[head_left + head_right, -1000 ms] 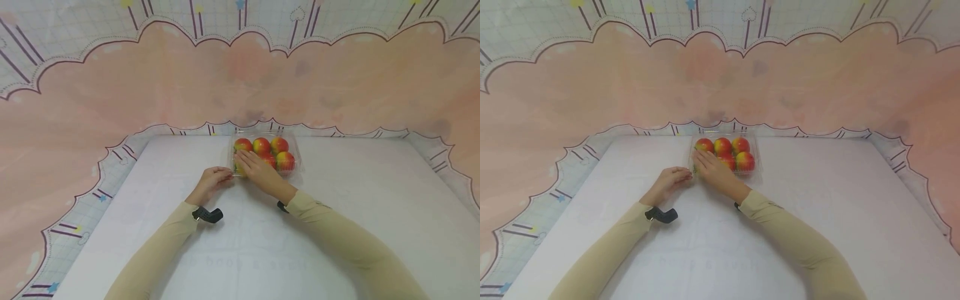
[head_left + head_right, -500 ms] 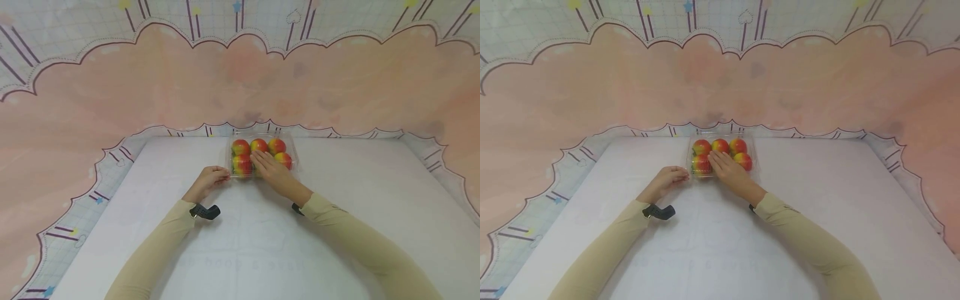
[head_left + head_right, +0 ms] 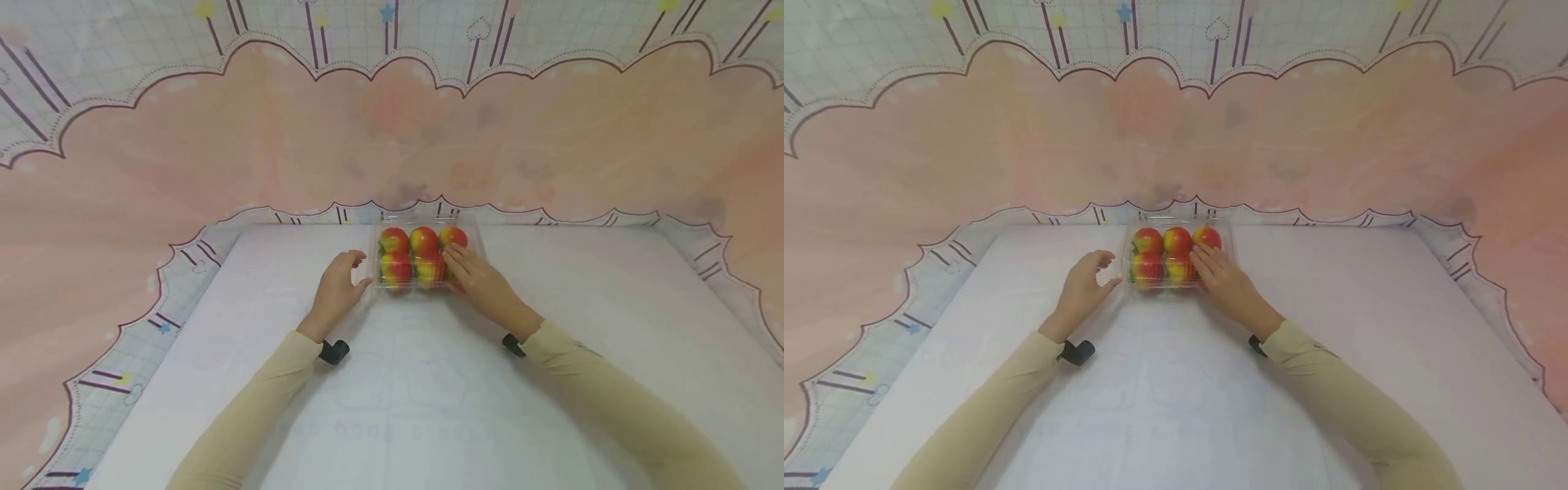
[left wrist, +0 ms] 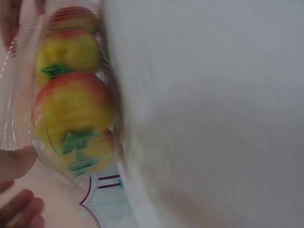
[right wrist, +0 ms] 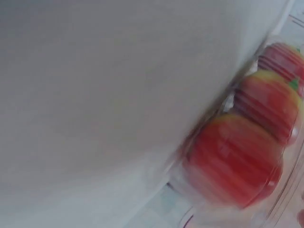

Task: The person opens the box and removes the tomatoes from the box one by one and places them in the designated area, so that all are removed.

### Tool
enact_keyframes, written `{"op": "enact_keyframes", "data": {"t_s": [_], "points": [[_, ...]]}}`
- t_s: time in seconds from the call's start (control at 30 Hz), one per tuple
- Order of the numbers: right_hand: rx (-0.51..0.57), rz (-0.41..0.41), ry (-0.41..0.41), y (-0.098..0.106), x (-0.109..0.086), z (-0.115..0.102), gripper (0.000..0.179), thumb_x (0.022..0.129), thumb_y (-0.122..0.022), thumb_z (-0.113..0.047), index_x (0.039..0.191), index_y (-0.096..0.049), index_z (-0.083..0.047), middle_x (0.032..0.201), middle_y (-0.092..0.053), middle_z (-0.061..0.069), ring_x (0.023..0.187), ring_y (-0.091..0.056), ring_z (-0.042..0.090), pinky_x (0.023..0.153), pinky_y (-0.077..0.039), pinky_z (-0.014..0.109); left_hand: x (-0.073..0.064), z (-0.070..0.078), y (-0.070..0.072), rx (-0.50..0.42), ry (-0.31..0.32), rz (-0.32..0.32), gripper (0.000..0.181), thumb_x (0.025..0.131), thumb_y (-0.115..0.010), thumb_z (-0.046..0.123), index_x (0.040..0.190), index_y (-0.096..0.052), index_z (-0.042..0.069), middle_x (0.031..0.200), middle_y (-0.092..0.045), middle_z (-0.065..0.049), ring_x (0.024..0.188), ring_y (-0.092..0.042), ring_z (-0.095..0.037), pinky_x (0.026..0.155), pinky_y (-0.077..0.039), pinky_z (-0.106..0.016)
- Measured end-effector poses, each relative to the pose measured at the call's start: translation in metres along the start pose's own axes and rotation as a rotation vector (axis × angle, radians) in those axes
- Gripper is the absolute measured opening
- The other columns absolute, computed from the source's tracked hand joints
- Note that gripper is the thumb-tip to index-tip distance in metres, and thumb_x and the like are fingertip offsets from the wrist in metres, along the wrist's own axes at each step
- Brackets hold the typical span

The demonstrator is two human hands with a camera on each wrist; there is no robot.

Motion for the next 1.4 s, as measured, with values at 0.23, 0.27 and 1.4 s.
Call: {"op": "enact_keyframes", "data": {"t_s": [0.23,0.27,1.4], "points": [[0.006,0.009,-0.071,0.01,-0.018,0.02,0.059,0.071,-0.08,-0.011,0.12,-0.056,0.011,0.121,-0.061,0.025,0.116,-0.056,0.038,0.1,-0.045,0.048,-0.007,0.039,0.004,0.372,-0.493,0.109,0.045,0.071,-0.078,0.0,0.111,-0.059,0.001,0.107,-0.062,-0.017,0.1,-0.061,-0.03,0.091,-0.052,-0.037],[0.004,0.012,-0.082,0.011,-0.021,0.023,0.059,0.071,-0.08,-0.011,0.12,-0.056,0.011,0.121,-0.061,0.025,0.115,-0.056,0.038,0.1,-0.045,0.048,-0.008,0.041,0.004,0.395,-0.536,0.126,0.043,0.071,-0.078,0.0,0.11,-0.059,0.002,0.106,-0.062,-0.017,0.1,-0.062,-0.03,0.091,-0.052,-0.037],[0.635,-0.182,-0.734,-0.006,-0.063,0.076,0.045,0.081,-0.071,-0.004,0.121,-0.054,0.008,0.106,-0.067,0.024,0.096,-0.066,0.035,0.087,-0.054,0.038,-0.005,0.124,-0.067,0.658,-0.975,0.061,0.01,0.086,-0.067,0.011,0.095,-0.068,0.012,0.09,-0.066,0.0,0.087,-0.062,-0.015,0.082,-0.054,-0.026]]}}
Point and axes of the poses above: each hand's wrist, its own x-axis towards the middle knuckle, its own y-axis out of the back of the hand, z = x × y, the point moved 8 cm from there along x, towards the middle knuckle
